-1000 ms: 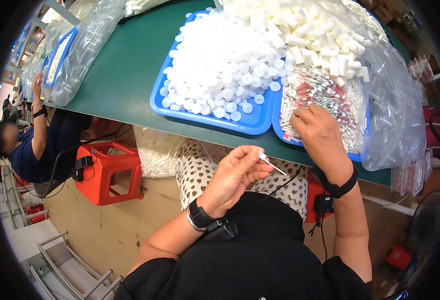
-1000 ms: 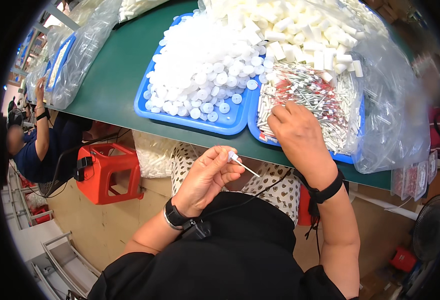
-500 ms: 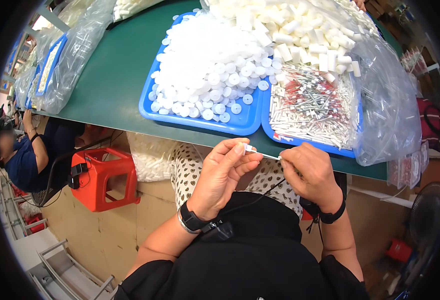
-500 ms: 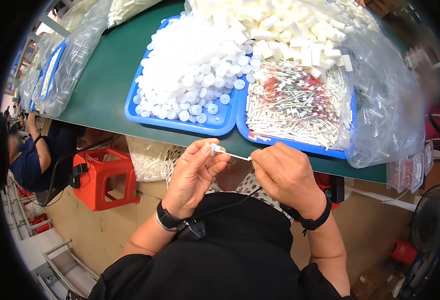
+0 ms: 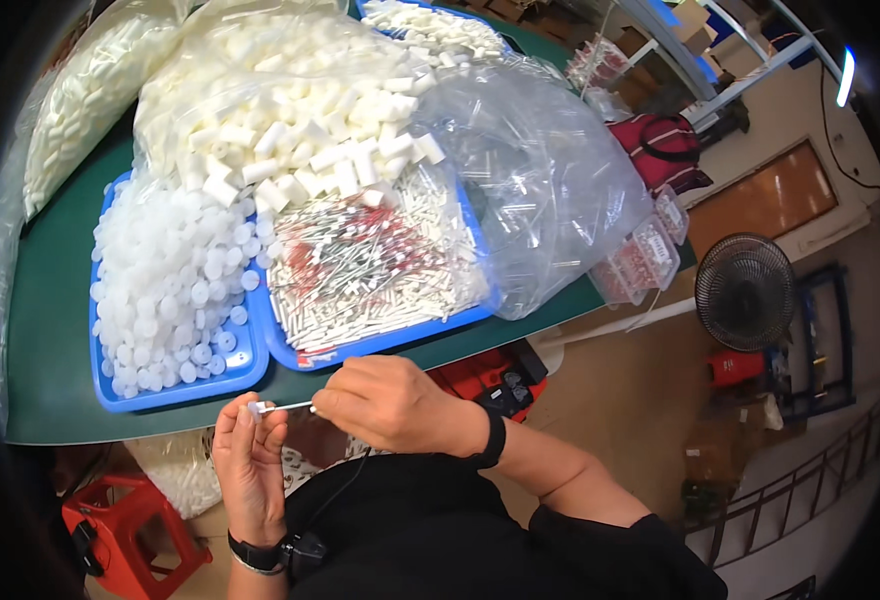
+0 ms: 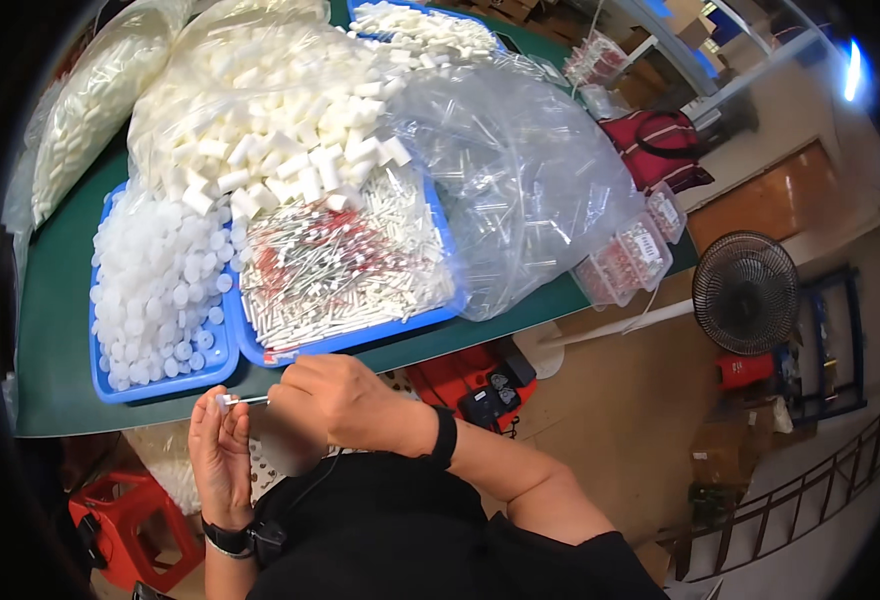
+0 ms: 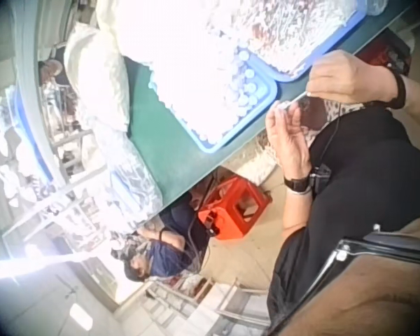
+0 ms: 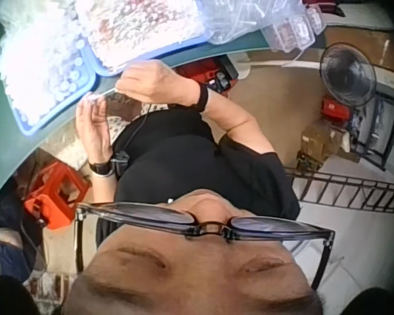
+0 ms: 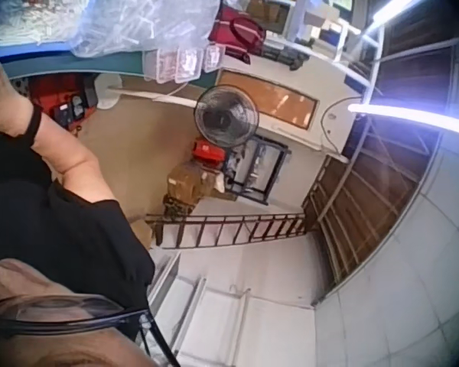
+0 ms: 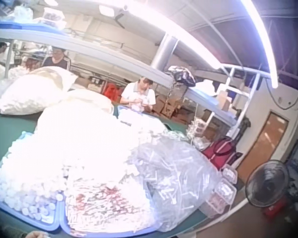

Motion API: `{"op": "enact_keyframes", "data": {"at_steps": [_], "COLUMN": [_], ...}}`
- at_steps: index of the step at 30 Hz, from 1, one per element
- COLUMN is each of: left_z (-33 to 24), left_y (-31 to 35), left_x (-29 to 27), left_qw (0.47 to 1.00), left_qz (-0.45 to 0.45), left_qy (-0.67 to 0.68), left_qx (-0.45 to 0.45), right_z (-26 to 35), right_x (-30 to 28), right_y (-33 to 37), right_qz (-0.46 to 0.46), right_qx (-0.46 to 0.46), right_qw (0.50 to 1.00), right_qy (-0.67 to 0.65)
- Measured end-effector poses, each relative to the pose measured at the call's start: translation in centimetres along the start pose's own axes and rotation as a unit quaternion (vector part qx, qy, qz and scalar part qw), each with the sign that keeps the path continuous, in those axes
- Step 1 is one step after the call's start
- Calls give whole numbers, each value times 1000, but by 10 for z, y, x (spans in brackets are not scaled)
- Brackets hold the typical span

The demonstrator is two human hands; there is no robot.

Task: The person sits at a green table in a workshop and repeatedly assembles cotton swabs by hand. They pick up a white cotton cylinder and a metal stick, insert the stick into the cotton, and place the finished swab into a blue tray.

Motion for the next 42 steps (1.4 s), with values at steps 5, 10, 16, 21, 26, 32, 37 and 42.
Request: {"op": "enact_keyframes", "data": {"at_steps": [5,10,16,21,26,32,37,42], "left_z": [2,-2,2,8,9,2,5,12], "left_y": [2,1,1,1,-1,-3,-3,1], "left_x": [0,2,10,9,13,2,3,16], "left_qw": [1000,1000,996,996,996,997,997,995], "left_qz": [20,6,37,44,46,30,33,62], "left_qy": [-8,25,58,52,45,59,57,9], "left_qx": [-13,-2,-49,-59,-57,-37,-47,-73], "right_z": [1,-10,-11,-11,-12,-20,-17,-11], "right_x": [7,3,10,15,21,18,20,27], "right_y": [-2,0,1,0,-3,-1,-1,-7], "right_qz": [-1,-27,0,8,17,19,23,31], "right_qx": [4,26,74,79,84,126,116,82], "right_qw": [1000,999,997,996,994,989,991,992], "right_qy": [-11,-21,-38,-50,-63,-70,-69,-89]}}
Point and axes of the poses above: each hand's wrist, its own y-axis away from the middle knuckle, its own x-axis out of the palm, z = x × y, the point moved 10 cm from there along -y, towards the middle knuckle, and after that the axes turned 3 degrees about -x, right-handed, at the moved point
